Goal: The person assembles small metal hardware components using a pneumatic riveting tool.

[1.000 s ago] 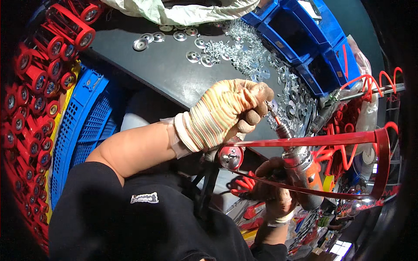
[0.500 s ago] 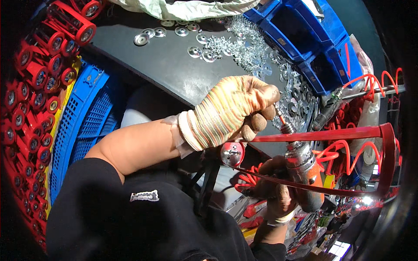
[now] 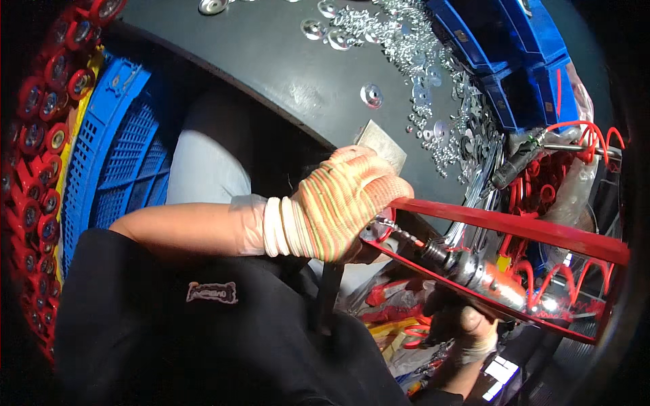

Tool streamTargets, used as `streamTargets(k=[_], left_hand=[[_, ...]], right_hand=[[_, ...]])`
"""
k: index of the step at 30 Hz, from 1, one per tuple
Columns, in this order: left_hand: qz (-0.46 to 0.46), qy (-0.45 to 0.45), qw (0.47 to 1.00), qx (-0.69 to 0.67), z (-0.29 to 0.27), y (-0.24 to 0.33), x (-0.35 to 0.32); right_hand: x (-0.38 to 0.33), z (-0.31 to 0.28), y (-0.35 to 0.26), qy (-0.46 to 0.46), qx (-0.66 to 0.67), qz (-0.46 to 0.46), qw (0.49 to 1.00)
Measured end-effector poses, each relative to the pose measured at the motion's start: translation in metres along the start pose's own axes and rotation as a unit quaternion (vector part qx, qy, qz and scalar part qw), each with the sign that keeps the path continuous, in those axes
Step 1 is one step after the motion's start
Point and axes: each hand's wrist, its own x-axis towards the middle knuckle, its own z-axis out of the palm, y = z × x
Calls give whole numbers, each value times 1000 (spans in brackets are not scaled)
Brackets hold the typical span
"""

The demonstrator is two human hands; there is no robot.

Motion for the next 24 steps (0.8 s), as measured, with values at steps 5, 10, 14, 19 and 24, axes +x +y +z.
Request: streamTargets(k=[5,10,14,19,24], left_hand=[[-8,6,1000,-21,3,-4,-3],[-19,23,999,-21,1,-5,-7],[5,35,999,-9,9,-11,-6],[-4,22,1000,-2,8,-10,-7],[1,36,999,-10,8,-11,-7]], right_hand=[[23,35,-21,5,-103,11,995],[35,18,-59,0,-206,19,978],[31,-19,-78,13,-268,21,963],[33,-30,-91,13,-339,22,940],[37,-36,-101,10,-410,21,912]])
